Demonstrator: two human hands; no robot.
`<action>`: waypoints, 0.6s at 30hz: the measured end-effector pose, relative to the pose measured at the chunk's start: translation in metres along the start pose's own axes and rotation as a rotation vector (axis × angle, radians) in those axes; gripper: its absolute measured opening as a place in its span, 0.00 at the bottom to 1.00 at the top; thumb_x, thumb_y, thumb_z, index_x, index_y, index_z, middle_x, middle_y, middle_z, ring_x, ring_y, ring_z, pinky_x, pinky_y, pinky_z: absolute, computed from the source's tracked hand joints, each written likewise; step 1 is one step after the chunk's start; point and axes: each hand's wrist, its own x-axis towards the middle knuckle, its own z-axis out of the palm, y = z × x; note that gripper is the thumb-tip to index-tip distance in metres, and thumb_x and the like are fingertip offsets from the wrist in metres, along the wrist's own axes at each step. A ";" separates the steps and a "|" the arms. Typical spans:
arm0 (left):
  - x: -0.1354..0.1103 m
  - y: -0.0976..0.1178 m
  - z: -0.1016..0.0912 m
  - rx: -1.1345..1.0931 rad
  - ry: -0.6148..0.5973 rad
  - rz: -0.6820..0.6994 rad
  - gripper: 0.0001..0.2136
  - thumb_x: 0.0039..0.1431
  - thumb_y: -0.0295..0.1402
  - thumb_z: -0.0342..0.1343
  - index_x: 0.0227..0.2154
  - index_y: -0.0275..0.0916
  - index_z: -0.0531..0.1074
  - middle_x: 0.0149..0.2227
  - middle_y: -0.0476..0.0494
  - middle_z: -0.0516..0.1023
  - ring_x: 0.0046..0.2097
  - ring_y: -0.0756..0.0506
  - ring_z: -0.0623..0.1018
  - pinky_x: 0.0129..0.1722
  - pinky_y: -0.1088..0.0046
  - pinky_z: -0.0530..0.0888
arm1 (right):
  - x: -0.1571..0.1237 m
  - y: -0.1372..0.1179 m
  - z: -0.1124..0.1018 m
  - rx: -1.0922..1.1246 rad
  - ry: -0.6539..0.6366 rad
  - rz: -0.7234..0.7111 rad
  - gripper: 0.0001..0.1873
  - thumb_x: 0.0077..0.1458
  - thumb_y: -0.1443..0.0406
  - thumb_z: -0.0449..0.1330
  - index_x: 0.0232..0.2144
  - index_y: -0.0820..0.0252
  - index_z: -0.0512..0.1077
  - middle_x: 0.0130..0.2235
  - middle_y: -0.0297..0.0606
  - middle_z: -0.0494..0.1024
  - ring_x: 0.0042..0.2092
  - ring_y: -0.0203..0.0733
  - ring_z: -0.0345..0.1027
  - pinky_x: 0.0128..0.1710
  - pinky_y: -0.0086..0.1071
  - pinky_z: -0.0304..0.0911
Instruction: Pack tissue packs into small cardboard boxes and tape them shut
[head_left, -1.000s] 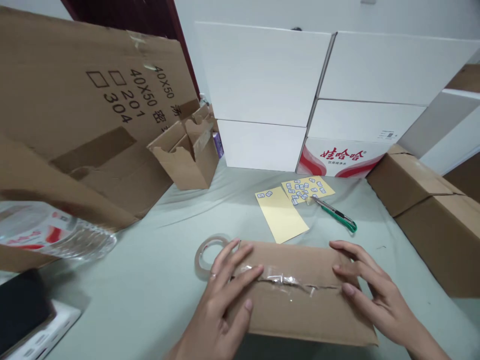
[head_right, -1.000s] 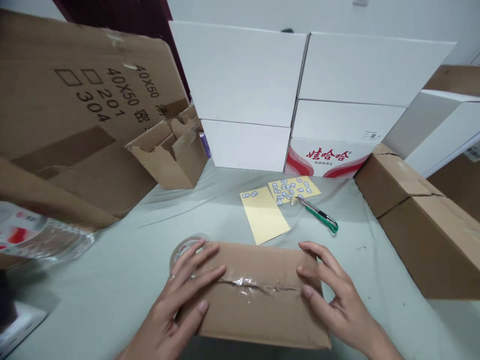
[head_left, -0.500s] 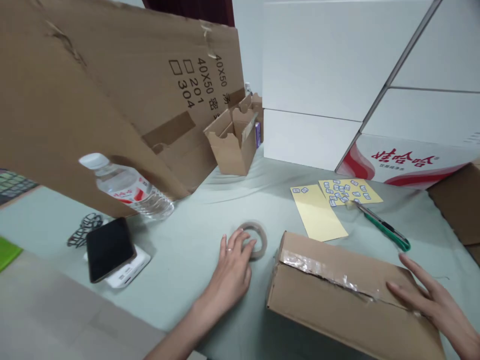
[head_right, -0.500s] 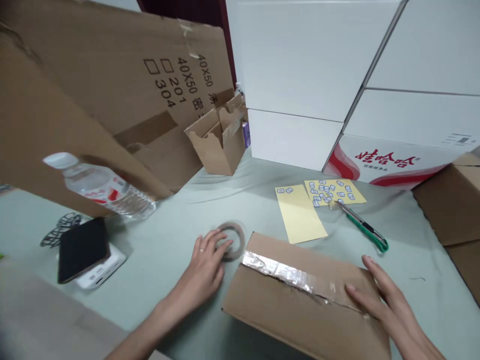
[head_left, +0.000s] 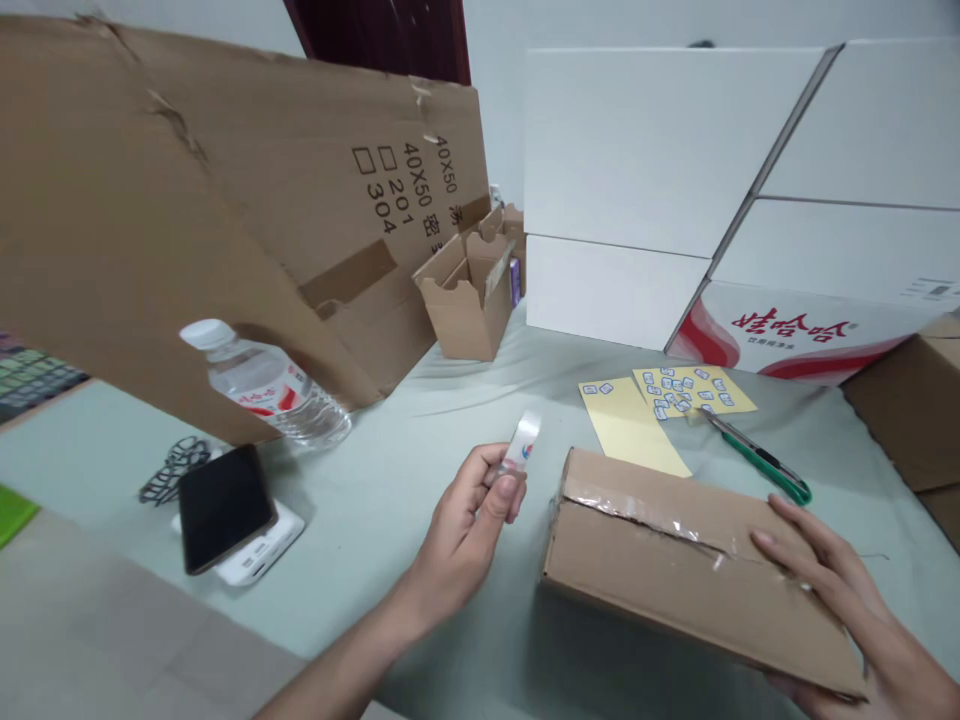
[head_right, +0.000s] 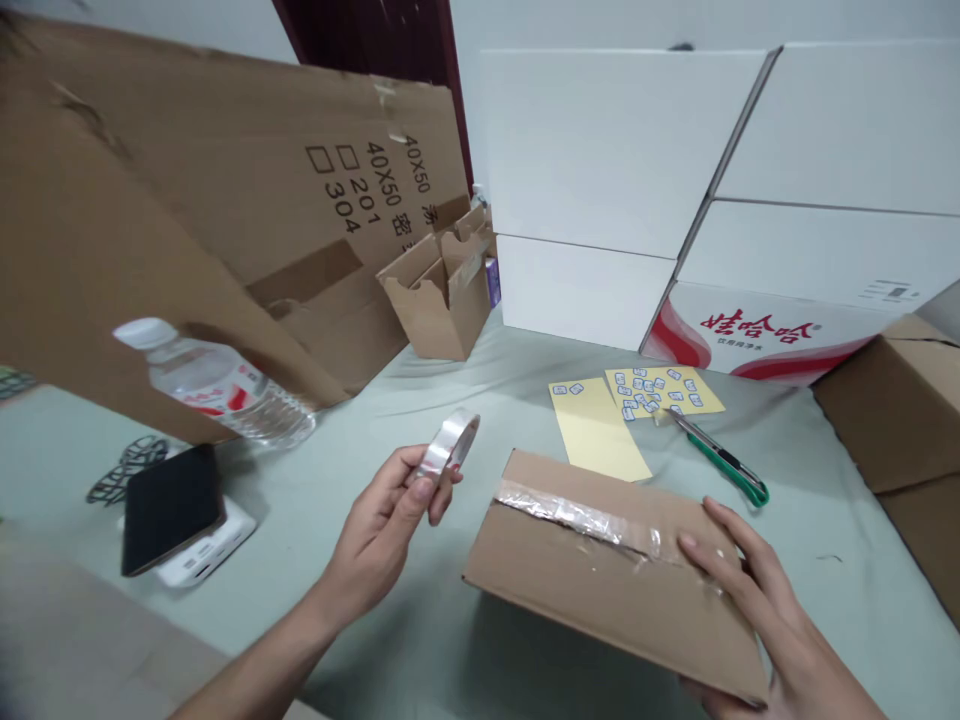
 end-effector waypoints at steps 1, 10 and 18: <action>0.001 0.007 0.002 -0.042 -0.020 0.006 0.14 0.68 0.43 0.46 0.45 0.38 0.66 0.27 0.50 0.66 0.30 0.50 0.68 0.32 0.74 0.68 | -0.001 0.002 0.000 -0.010 -0.019 -0.001 0.42 0.49 0.59 0.65 0.64 0.38 0.55 0.70 0.39 0.46 0.65 0.64 0.55 0.47 0.44 0.73; 0.015 0.047 0.042 -0.256 -0.407 0.043 0.21 0.65 0.43 0.51 0.57 0.39 0.62 0.32 0.45 0.71 0.34 0.47 0.72 0.36 0.71 0.72 | -0.004 -0.015 -0.015 -0.213 -0.022 -0.161 0.46 0.51 0.57 0.63 0.68 0.47 0.49 0.71 0.45 0.43 0.67 0.70 0.46 0.52 0.58 0.68; 0.014 0.038 0.073 -0.253 -0.490 0.080 0.16 0.64 0.40 0.53 0.52 0.39 0.65 0.34 0.44 0.77 0.32 0.49 0.76 0.33 0.75 0.72 | 0.033 -0.071 -0.039 0.012 0.363 -0.234 0.19 0.59 0.68 0.58 0.53 0.56 0.65 0.50 0.47 0.75 0.54 0.49 0.69 0.50 0.39 0.69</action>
